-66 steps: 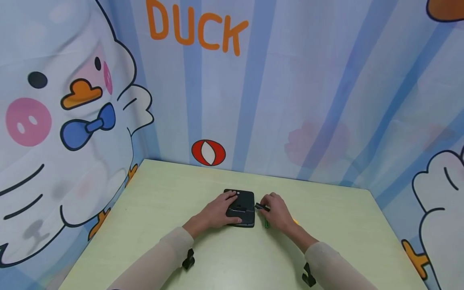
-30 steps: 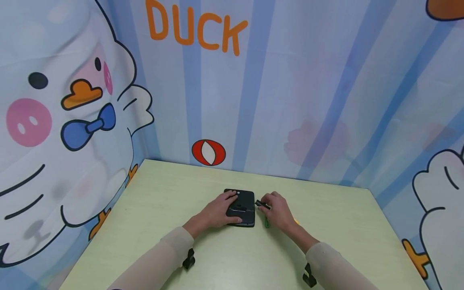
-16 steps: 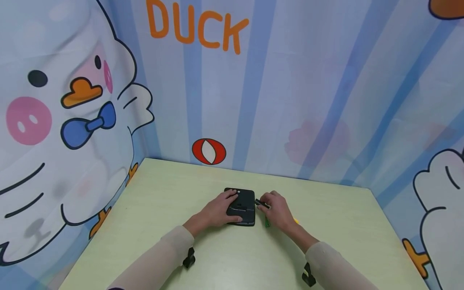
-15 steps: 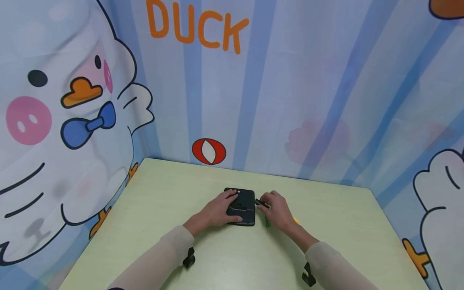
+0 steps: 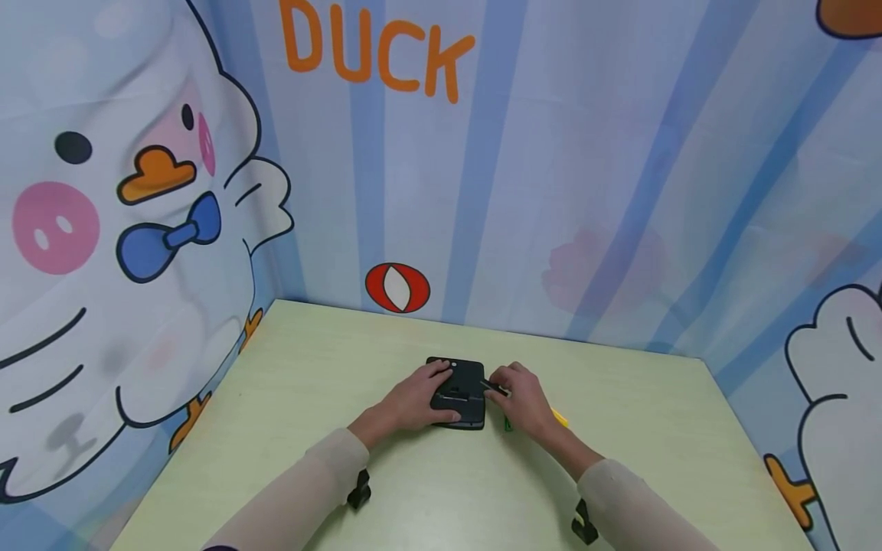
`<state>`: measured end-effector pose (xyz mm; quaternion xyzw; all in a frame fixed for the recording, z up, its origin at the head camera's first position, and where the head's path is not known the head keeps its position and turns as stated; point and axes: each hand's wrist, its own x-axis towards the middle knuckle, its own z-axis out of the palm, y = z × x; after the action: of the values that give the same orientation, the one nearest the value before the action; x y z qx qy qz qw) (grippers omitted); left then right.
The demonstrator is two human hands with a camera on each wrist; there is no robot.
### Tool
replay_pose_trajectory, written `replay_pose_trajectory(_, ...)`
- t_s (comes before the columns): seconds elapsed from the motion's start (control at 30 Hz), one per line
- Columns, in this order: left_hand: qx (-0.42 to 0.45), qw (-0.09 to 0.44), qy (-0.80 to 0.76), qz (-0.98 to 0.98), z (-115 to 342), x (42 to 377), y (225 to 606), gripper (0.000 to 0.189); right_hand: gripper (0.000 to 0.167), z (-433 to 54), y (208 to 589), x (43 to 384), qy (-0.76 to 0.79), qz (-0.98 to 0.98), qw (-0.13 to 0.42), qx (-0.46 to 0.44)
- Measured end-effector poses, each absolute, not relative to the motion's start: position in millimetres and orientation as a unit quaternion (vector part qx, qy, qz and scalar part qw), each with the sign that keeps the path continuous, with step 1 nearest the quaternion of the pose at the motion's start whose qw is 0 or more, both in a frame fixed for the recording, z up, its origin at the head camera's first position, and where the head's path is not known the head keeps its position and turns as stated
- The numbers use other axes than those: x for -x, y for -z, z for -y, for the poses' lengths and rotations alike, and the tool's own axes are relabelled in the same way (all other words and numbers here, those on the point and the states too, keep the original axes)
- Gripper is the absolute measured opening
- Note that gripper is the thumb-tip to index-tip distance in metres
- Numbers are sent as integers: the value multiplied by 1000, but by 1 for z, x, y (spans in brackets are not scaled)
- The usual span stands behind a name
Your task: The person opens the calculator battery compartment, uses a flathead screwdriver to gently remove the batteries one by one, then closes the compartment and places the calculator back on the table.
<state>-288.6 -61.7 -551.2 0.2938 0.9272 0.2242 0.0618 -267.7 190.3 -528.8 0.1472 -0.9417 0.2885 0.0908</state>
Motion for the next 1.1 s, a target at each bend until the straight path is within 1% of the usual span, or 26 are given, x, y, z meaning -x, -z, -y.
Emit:
replay_pose_trajectory(0.57,-288,64,-228,-928,61,287,550,91,13,-184,527,266,-292,938,94,-163)
replay_pose_trajectory(1.1,-287,63,-225,-929,61,286,549,91,15,-174,522,262,-289,938,74,-176)
